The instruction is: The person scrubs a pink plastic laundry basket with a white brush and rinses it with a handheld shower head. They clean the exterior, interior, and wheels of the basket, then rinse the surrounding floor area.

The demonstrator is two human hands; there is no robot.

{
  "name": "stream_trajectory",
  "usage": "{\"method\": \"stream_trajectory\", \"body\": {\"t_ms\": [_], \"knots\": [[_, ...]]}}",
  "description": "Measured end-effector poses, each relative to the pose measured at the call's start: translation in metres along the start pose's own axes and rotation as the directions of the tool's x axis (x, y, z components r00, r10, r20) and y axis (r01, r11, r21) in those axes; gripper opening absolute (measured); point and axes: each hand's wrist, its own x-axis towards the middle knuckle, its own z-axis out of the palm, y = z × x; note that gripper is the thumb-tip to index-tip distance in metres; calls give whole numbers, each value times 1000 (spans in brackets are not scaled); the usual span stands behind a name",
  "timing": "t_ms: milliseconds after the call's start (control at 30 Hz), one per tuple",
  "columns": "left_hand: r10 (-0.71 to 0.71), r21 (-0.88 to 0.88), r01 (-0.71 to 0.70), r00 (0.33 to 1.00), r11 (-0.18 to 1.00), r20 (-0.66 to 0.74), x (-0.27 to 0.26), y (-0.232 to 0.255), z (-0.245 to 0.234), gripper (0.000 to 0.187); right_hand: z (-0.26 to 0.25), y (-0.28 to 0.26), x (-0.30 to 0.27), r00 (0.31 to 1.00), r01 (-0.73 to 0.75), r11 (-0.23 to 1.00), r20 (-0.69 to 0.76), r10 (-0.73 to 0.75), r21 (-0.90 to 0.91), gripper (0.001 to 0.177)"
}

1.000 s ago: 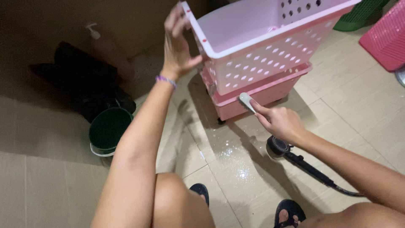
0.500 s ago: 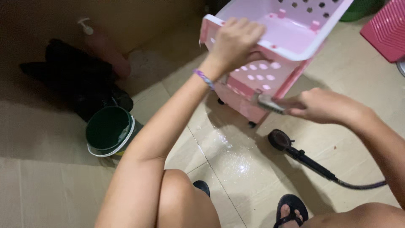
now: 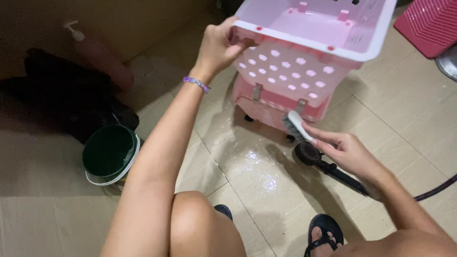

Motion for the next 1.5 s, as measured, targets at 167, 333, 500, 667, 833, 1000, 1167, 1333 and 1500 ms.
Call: {"method": "stream_trajectory", "body": {"t_ms": [167,333,500,667,833,1000,1167,1333,1500], "knots": [[99,16,-99,995,995,-25,5,28,47,24,7,33,7,948,-201,962,-285,143,-187,45],[-119,-253,159,979,954,166,-2,46,90,24,-11,63,10,874,-281,841,-486,25,-462,26],[-94,24,91,930,996,357,-11,36,99,52,0,73,20,831,-295,791,-552,-64,-535,38],[-184,-47,206,940,977,286,-8,42,112,53,57,71,25,803,-52,842,-524,-283,-536,56],[-244,-67,273,926,960,288,-5,54,122,37,16,78,13,789,-291,903,-613,40,-316,49],[-213,-35,227,949,973,233,-11,61,140,27,41,68,20,843,-170,915,-535,-57,-365,54],[-250,-89,282,932,955,263,-20,79,157,22,22,69,-6,776,-53,937,-605,-179,-345,50],[-176,-48,183,976,982,130,-19,108,171,27,39,68,-1,811,-51,722,-451,-374,-690,48],[-139,-3,139,989,990,56,-20,127,187,29,90,110,10,862,-110,710,-422,-280,-696,25]]}}
